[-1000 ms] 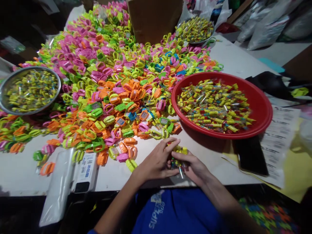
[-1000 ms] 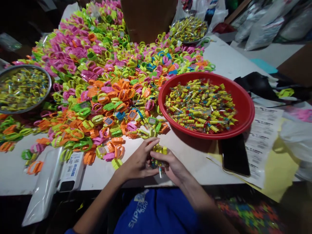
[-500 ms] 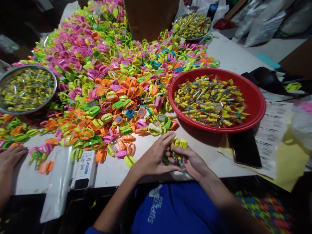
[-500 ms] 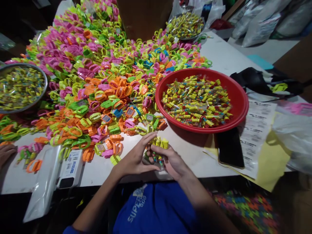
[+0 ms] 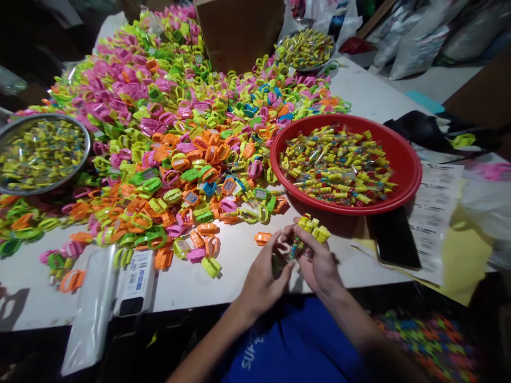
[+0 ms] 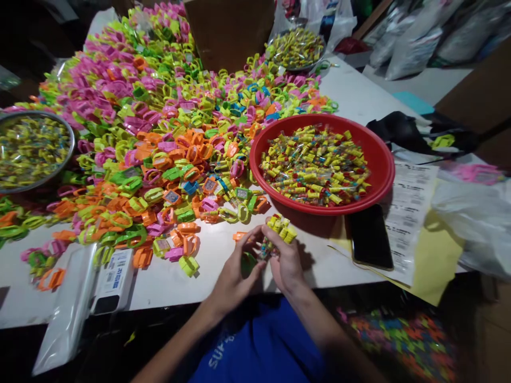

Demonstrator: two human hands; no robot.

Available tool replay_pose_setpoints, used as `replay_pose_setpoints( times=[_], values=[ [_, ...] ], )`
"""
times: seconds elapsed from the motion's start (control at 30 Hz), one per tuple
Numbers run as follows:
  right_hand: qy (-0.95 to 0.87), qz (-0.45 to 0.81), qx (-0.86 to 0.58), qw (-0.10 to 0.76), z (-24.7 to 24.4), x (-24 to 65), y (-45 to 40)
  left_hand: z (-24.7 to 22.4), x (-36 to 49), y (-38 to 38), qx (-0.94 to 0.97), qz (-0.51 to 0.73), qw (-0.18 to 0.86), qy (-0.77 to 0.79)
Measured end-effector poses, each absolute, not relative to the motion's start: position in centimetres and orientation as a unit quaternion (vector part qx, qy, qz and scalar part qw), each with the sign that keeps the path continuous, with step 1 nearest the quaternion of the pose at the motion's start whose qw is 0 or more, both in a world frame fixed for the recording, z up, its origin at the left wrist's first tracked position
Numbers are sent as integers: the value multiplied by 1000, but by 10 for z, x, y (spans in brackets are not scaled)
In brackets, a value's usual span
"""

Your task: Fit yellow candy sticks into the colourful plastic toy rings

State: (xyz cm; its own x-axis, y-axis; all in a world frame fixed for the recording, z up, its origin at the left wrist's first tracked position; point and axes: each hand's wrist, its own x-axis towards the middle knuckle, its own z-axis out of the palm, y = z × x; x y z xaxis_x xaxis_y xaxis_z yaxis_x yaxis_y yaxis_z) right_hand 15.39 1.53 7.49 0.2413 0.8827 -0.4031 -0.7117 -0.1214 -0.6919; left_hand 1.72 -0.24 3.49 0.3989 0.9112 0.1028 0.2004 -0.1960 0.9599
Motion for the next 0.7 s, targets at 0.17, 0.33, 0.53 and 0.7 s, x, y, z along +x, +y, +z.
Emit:
replay_pose_setpoints(
  times=[0.17,0.33,0.53,0.7],
  values=[
    [-80,558,-454,690,72,140,17,31,37,-24,531,432,538,492],
    [-45,503,-424,752,75,141,25,35,34,-11,455,520,522,500],
    [-119,645,-364,662,87,127,5,51,35,4,546,562,352,512],
    [-109,594,-431,671,89,134,6,57,25,11,708,515,178,449]
  ],
)
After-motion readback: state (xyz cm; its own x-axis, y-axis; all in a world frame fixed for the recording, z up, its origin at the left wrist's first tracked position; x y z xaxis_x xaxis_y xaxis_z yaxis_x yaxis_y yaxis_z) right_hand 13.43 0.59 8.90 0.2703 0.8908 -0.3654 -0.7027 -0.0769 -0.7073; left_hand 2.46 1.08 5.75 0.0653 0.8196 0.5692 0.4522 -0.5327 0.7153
